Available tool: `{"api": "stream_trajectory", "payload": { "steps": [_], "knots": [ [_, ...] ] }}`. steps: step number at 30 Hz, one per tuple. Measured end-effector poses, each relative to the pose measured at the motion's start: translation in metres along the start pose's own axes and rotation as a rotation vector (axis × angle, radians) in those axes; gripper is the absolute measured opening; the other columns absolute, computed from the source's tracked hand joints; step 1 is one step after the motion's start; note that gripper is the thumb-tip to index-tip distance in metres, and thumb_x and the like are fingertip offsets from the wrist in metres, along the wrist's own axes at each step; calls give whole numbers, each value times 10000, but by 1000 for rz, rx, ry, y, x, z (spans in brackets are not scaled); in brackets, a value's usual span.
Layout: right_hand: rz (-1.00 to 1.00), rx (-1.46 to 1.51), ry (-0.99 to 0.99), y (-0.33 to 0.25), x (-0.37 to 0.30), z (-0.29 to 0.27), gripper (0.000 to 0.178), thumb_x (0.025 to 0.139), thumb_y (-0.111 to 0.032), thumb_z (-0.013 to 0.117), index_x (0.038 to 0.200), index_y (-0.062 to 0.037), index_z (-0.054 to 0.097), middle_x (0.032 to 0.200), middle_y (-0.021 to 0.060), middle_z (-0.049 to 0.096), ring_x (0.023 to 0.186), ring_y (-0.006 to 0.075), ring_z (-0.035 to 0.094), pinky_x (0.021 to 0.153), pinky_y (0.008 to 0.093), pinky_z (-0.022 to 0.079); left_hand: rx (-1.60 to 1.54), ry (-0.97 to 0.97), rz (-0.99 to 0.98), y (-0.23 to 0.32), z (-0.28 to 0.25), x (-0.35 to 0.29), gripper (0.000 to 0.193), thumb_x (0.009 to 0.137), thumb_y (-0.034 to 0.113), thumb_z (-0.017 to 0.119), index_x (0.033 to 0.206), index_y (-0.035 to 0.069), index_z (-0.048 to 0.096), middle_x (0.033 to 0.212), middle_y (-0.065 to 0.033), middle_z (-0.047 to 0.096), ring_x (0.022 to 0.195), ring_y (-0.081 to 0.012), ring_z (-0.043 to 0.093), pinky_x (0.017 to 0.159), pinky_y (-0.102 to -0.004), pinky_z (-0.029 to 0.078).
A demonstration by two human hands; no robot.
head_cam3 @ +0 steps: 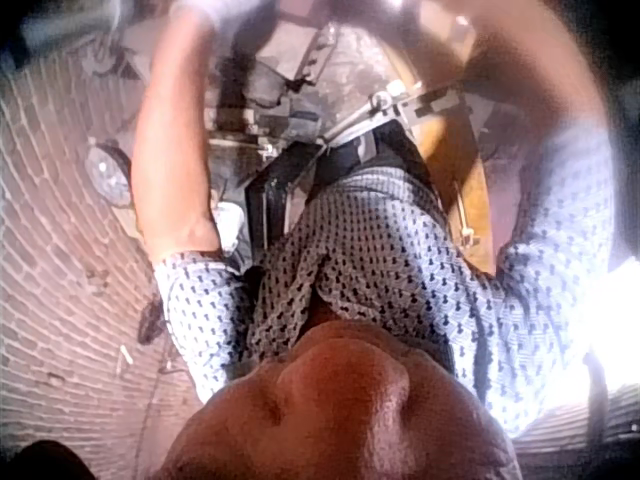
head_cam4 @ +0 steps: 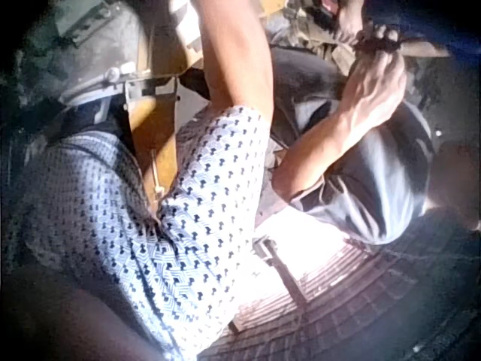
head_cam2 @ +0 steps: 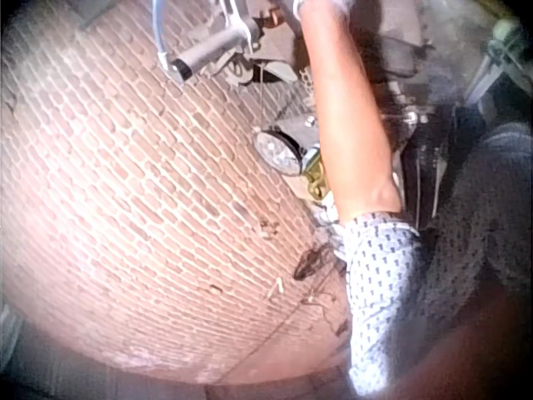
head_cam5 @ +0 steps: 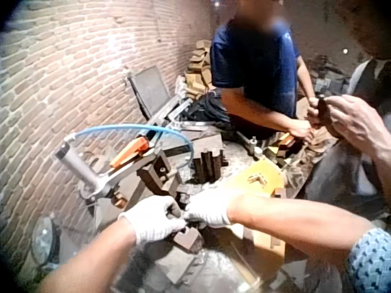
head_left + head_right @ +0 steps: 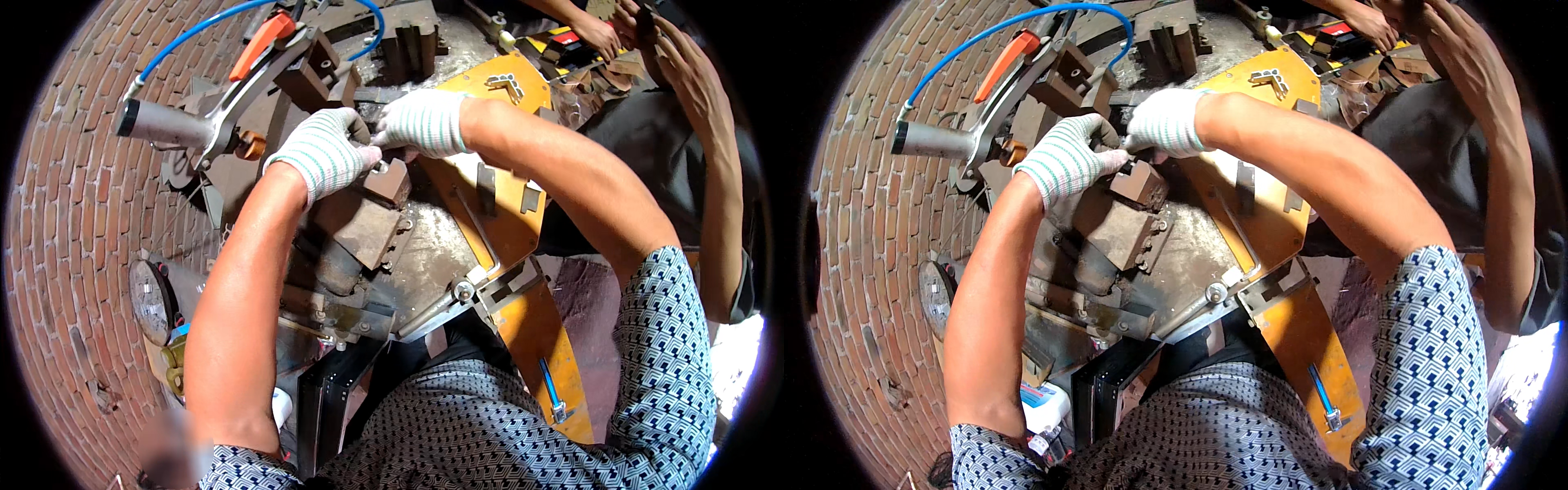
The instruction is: The person assembles small metal components on a yellow workbench, using a hammer to secure parts and a caliper to measure dimensions. They handle various metal pieces, including a long rod and a small box, while another person works nearby. The person also moves a large oil container across the workshop floor.
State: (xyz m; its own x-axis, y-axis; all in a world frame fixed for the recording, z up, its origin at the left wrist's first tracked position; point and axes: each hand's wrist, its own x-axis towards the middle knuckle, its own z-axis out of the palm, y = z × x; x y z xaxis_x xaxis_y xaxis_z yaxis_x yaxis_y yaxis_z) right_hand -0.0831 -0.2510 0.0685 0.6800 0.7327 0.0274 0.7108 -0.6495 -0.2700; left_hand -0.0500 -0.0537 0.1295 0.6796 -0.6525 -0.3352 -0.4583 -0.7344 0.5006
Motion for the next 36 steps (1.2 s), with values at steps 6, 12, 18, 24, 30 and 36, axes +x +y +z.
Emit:
{"api": "stream_trajectory", "payload": {
  "steps": [6, 12, 18, 24, 30, 36],
  "knots": [
    [-60, -62, 99, -12, -2, -24, 307, 769, -88, 767, 1070, -90, 706, 923, 146, 713, 934, 369, 677, 800, 426, 535, -71, -23, -55, 0, -5, -9, 318, 813, 194, 822, 1002, 4, 651, 795, -56, 681, 721, -122, 607, 675, -315, 513],
    [-32, -40, 59, -8, -5, -23, 345, 768, -105, 778, 1106, -97, 707, 925, 136, 718, 928, 370, 680, 802, 433, 536, -189, -64, -42, 3, -7, -11, 320, 827, 204, 821, 1018, 8, 656, 864, -67, 695, 771, -112, 612, 711, -297, 514],
    [-36, -35, 7, -4, 0, -24, 348, 795, -122, 767, 1137, -111, 702, 946, 145, 720, 938, 377, 680, 808, 442, 534, -284, -119, -73, -2, -11, -11, 255, 876, 190, 780, 1030, 28, 657, 858, -26, 680, 772, -101, 611, 691, -272, 513],
    [27, 21, -36, -8, -1, -29, 428, 776, -113, 784, 1194, -117, 694, 996, 154, 720, 983, 378, 671, 845, 429, 528, -112, -104, 46, -14, -9, -4, 261, 873, 191, 775, 1050, 27, 674, 866, -21, 681, 778, -103, 598, 690, -283, 510],
    [-8, 15, -100, -10, 9, -45, 348, 775, -113, 788, 1108, -93, 692, 968, 138, 718, 934, 364, 676, 806, 438, 522, -206, -97, -2, -17, -8, -6, 244, 878, 195, 770, 1034, 36, 672, 788, 18, 614, 719, -86, 538, 631, -272, 474],
    [41, 187, -84, -9, 4, -47, 410, 773, -114, 791, 1173, -97, 698, 999, 139, 724, 953, 352, 680, 824, 427, 524, -245, -136, 47, -20, -9, -4, 225, 898, 215, 753, 1023, 49, 667, 790, 28, 594, 723, -75, 523, 638, -261, 469]
  ]
}}
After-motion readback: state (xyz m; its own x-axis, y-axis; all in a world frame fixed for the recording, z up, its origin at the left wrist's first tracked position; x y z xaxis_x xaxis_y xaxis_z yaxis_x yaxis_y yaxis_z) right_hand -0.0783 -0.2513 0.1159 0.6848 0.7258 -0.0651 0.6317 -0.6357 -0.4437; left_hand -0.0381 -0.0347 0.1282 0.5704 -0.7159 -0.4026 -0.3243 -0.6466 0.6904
